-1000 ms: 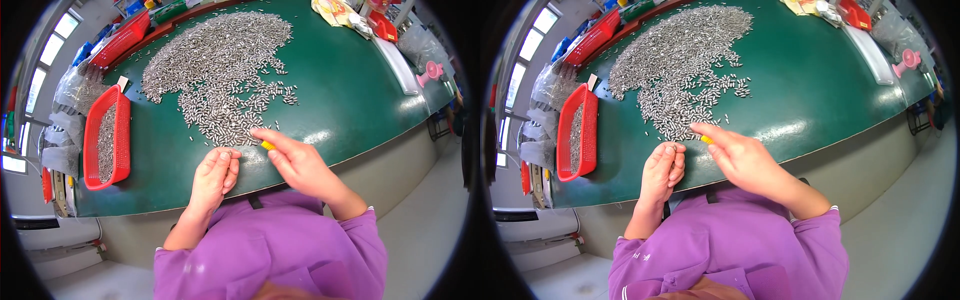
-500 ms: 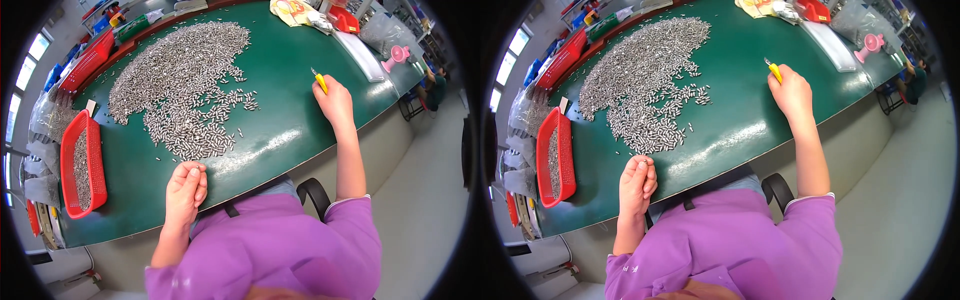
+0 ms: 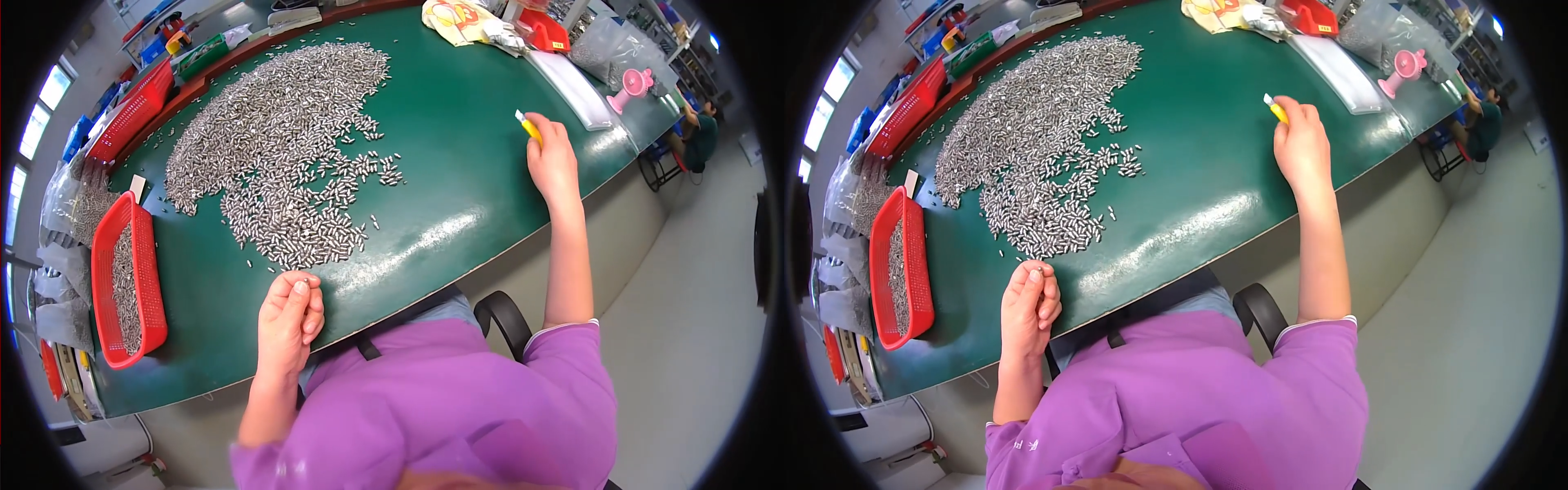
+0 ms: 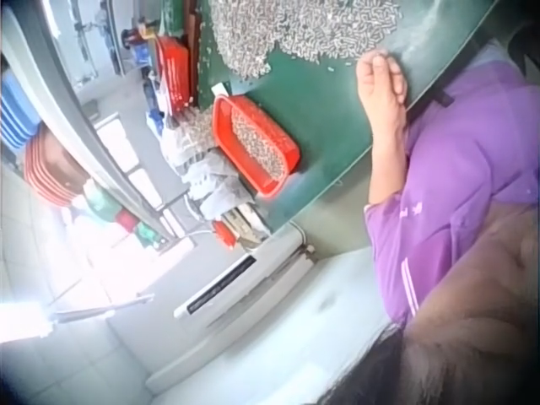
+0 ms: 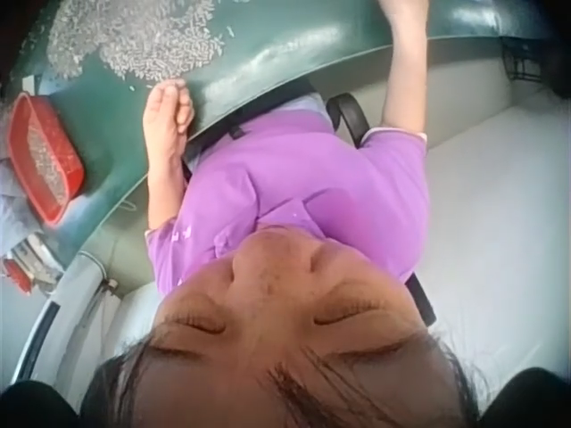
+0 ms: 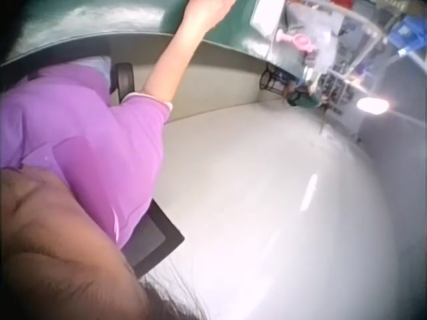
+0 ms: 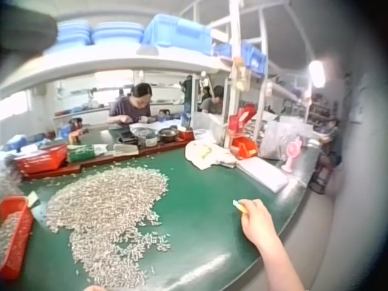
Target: Sorting through a pile of small metal components by hand at a workbench.
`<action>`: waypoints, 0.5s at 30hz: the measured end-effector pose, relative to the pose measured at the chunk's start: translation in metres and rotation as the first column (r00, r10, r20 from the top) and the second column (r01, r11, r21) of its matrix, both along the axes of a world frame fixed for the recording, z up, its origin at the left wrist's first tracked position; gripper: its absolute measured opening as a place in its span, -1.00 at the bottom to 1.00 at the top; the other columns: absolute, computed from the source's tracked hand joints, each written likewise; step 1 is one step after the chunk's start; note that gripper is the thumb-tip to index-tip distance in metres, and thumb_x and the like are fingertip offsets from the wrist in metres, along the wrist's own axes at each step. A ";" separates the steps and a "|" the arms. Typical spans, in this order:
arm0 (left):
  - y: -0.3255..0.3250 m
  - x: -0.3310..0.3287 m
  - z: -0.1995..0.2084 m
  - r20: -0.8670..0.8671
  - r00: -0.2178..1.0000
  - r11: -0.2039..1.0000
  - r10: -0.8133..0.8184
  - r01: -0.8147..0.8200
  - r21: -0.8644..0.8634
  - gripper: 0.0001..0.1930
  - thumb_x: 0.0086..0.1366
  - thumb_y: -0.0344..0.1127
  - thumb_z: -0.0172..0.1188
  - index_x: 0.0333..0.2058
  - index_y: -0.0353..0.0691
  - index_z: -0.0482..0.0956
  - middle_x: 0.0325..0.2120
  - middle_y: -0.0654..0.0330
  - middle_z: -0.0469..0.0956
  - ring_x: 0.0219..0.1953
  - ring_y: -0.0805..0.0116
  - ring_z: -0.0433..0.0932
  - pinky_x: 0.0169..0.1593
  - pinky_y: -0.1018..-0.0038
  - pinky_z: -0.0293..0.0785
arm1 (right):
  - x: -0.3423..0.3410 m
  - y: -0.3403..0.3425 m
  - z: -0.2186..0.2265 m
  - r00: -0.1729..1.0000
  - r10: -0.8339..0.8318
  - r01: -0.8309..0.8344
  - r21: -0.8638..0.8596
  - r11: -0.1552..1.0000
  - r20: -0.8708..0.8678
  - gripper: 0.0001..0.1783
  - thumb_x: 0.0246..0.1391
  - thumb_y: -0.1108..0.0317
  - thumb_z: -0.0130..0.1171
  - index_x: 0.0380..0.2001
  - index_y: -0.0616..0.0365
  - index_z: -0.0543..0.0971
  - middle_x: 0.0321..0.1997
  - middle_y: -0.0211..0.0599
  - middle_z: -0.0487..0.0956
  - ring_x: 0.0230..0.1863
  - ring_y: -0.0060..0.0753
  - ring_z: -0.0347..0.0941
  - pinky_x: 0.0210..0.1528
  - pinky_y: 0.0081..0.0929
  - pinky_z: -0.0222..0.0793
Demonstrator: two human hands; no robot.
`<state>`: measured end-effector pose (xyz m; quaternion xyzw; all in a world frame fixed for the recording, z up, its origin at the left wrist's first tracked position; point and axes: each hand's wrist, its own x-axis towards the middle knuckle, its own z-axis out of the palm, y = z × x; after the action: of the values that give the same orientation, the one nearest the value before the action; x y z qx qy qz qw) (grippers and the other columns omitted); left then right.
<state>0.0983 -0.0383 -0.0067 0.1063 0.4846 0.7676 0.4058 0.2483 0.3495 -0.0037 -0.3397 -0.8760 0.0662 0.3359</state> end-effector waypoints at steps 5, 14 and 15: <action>-0.006 -0.009 0.008 0.121 0.991 0.998 -0.065 0.064 0.013 -0.86 0.42 -0.34 -0.05 -0.23 -0.27 0.44 -0.53 0.27 0.40 -0.69 0.66 0.15 -0.69 0.72 0.04 | 0.001 0.017 -0.021 0.990 -0.097 0.086 0.103 0.991 0.105 -0.65 0.03 0.54 0.05 -0.09 0.04 0.58 -0.16 -0.11 0.51 -0.13 -0.02 0.44 -0.05 -0.19 0.38; -0.005 -0.019 0.022 0.118 0.987 0.993 -0.111 0.106 0.048 -0.86 0.42 -0.32 -0.04 -0.24 -0.25 0.43 -0.52 0.26 0.40 -0.69 0.65 0.14 -0.69 0.72 0.03 | -0.037 -0.016 -0.013 0.966 0.174 -0.226 0.300 0.927 0.190 -0.53 -0.11 0.67 0.00 -0.11 0.04 0.62 -0.09 -0.17 0.50 0.03 -0.07 0.40 0.05 -0.23 0.36; -0.005 -0.020 0.021 0.121 0.985 0.992 -0.123 0.119 0.041 -0.86 0.42 -0.33 -0.04 -0.24 -0.26 0.43 -0.52 0.26 0.40 -0.69 0.65 0.15 -0.69 0.71 0.03 | -0.037 -0.015 -0.013 0.962 0.176 -0.236 0.313 0.920 0.209 -0.54 -0.10 0.68 0.00 -0.13 0.06 0.62 -0.10 -0.17 0.50 0.04 -0.08 0.40 0.06 -0.24 0.36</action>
<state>0.0786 -0.0430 0.0143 0.0949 0.4382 0.7548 0.4788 0.2113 0.3349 -0.0167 -0.1877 -0.9317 -0.0789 0.3008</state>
